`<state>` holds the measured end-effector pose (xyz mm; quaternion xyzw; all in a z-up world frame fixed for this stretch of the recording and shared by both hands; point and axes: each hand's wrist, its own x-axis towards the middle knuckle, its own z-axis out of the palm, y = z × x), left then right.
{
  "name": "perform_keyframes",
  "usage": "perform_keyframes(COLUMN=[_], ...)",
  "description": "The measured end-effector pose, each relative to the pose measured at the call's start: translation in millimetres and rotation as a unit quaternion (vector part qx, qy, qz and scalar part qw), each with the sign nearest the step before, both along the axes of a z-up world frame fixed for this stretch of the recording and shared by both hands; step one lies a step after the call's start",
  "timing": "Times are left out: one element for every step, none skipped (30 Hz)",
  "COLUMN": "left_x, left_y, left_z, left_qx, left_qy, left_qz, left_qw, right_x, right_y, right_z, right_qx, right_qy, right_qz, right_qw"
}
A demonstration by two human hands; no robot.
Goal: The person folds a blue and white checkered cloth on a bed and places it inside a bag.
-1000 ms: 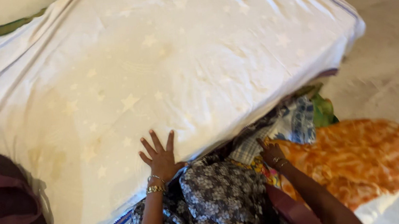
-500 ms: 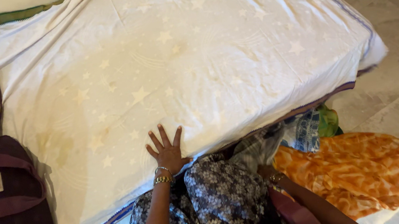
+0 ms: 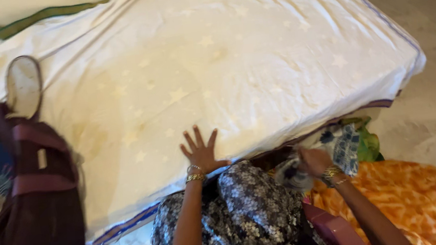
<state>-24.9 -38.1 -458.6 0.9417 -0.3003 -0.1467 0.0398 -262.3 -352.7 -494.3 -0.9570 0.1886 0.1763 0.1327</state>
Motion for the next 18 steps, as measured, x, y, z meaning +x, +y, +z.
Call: perform_keyframes(left_x=[-0.7, -5.8, -23.4, -47.3, -74.7, -99.4, -117.7, -132.6, -138.5, -136.8, -133.2, -128.6, -125.1, -121.8, -123.8, -128.3, -131.3, -134.4], left_y=[-4.4, -9.4, -14.8, -21.5, -29.0, -36.0, -37.3, -34.6, -29.7, -19.0, -2.9, 14.1, 35.4, 61.5, 79.5, 84.9, 89.3, 93.6], left_z=[5.7, 12.7, 18.7, 23.9, 27.7, 31.2, 34.5, 37.8, 43.0, 51.0, 62.5, 77.9, 95.9, 114.5, 130.9, 144.1, 155.0, 163.7], left_qx=[0.006, 0.011, -0.056, -0.122, -0.217, -0.309, -0.309, -0.439, -0.558, -0.561, -0.54, -0.515, -0.517, -0.524, -0.529, -0.532, -0.491, -0.427], left_qy=[0.042, 0.083, 0.099, 0.112, 0.123, 0.131, 0.129, 0.206, 0.274, 0.268, 0.352, 0.433, 0.431, 0.483, 0.534, 0.532, 0.386, 0.227], left_qz=[-0.004, -0.009, -0.056, -0.103, -0.145, -0.186, -0.18, -0.15, -0.119, -0.115, -0.109, -0.102, -0.099, -0.105, -0.109, -0.105, -0.11, -0.108], left_qw=[0.999, 0.996, 0.992, 0.981, 0.957, 0.923, 0.925, 0.862, 0.774, 0.775, 0.757, 0.733, 0.733, 0.694, 0.651, 0.65, 0.773, 0.869], right_x=[7.7, 13.3, 12.9, 10.0, 7.9, 5.5, -2.5, -10.7, -14.1, -16.4, -16.9, -15.4, -14.8, -13.9, -11.6, -7.2, -1.9, 6.5], right_y=[9.1, 20.2, 35.3, 51.7, 71.9, 91.6, 112.0, 130.1, 141.1, 150.2, 158.0, 160.6, 158.6, 157.5, 161.2, 167.7, 175.4, 188.5], right_z=[41.5, 86.8, 133.2, 178.8, 219.5, 256.6, 289.3, 317.3, 342.1, 360.0, 370.2, 376.5, 380.5, 378.8, 369.4, 355.5, 339.9, 320.7], right_qx=[0.0, 0.0, -0.022, -0.044, -0.052, -0.057, -0.045, -0.033, -0.032, -0.02, -0.007, -0.006, 0.06, 0.125, 0.128, 0.158, 0.187, 0.204], right_qy=[-0.04, -0.081, -0.074, -0.067, -0.185, -0.3, -0.375, -0.447, -0.448, -0.484, -0.519, -0.519, -0.517, -0.512, -0.509, -0.526, -0.543, -0.573], right_qz=[0.022, 0.045, 0.067, 0.089, 0.163, 0.234, 0.231, 0.226, 0.232, 0.238, 0.242, 0.246, 0.237, 0.227, 0.231, 0.253, 0.272, 0.272], right_qw=[0.999, 0.996, 0.995, 0.993, 0.968, 0.923, 0.897, 0.865, 0.863, 0.841, 0.82, 0.819, 0.82, 0.819, 0.819, 0.797, 0.772, 0.745])
